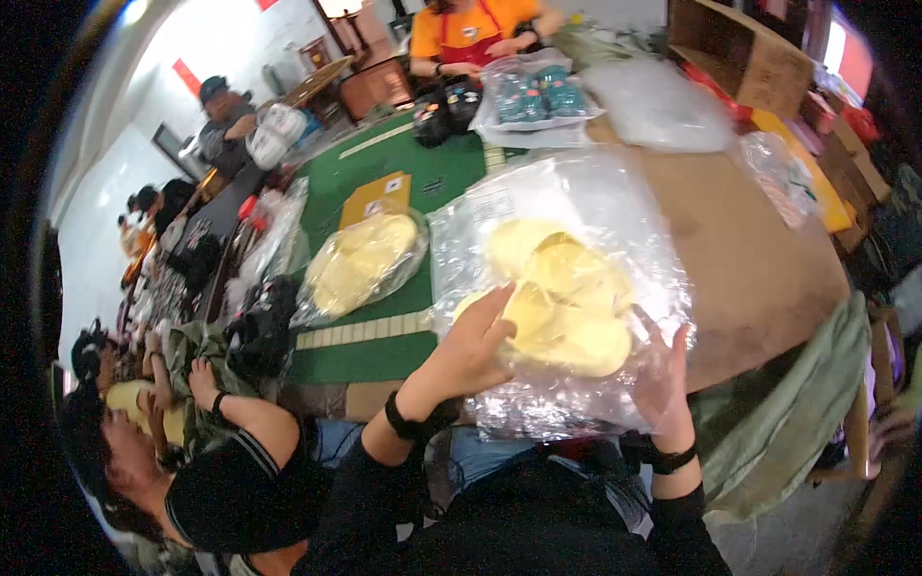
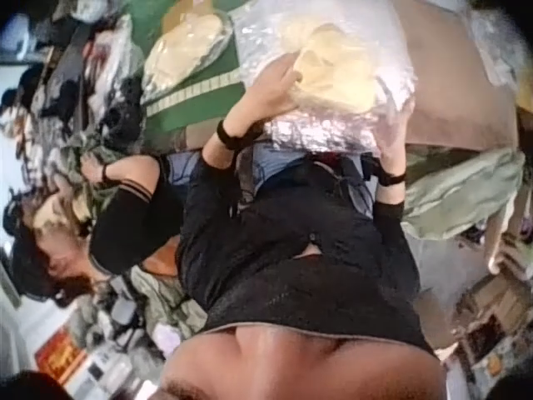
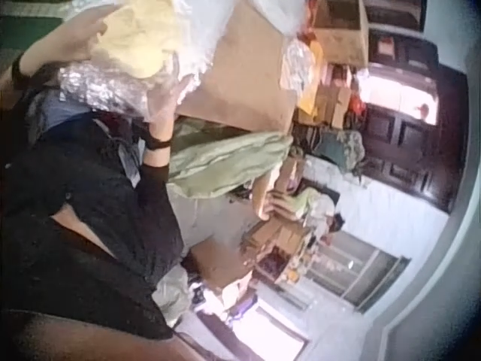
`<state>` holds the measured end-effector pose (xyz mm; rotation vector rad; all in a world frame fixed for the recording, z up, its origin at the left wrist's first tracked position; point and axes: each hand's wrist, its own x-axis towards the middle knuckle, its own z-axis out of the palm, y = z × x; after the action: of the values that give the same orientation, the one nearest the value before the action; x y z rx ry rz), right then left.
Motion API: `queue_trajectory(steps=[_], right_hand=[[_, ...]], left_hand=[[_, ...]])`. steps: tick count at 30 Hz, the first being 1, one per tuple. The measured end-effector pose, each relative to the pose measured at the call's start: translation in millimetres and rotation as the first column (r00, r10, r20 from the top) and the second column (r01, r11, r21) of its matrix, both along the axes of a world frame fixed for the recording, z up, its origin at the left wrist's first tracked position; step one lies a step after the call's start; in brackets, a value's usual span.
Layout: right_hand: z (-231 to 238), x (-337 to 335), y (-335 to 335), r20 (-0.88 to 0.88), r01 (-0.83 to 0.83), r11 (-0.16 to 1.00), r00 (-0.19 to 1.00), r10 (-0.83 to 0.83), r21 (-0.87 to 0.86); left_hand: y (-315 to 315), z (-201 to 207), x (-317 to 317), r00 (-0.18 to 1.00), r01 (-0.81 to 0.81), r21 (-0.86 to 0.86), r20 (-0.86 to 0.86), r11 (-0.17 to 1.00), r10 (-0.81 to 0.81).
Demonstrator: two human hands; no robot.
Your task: Packing various slippers and shoes into plastic bags and placing them into larger transport sacks.
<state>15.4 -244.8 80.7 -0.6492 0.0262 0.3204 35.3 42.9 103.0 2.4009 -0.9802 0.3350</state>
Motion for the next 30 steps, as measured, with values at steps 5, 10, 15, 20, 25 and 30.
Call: queue_trajectory(steps=[5,10,15,20,25,30], right_hand=[[-21,3,-9,-0.147,-0.014,0.992,0.989,-0.005,-0.125],[-5,1,1,-0.063,0.035,0.931,0.996,-0.062,-0.363],[29,-2,-1,0.134,0.296,0.893,0.955,-0.265,-0.339],[13,-3,-43,0.174,0.444,0.891,0.889,-0.424,-0.098],[-6,1,-92,0.199,0.513,0.858,0.841,-0.503,-0.003],[35,-1,-59,0.15,0.431,0.888,0.878,-0.454,0.163]], left_hand=[[-10,0,-9,0.994,0.095,0.027,-0.046,0.995,-0.094],[-14,-3,-15,0.99,0.127,-0.017,-0.053,0.992,-0.128],[-19,-17,-18,0.93,-0.347,-0.127,0.087,0.929,0.358],[9,-41,-19,0.847,-0.414,0.348,-0.192,0.841,0.496],[27,-43,-25,0.887,-0.34,0.014,-0.326,0.94,0.326],[58,-45,-32,0.773,-0.606,-0.264,-0.416,0.75,0.478]])
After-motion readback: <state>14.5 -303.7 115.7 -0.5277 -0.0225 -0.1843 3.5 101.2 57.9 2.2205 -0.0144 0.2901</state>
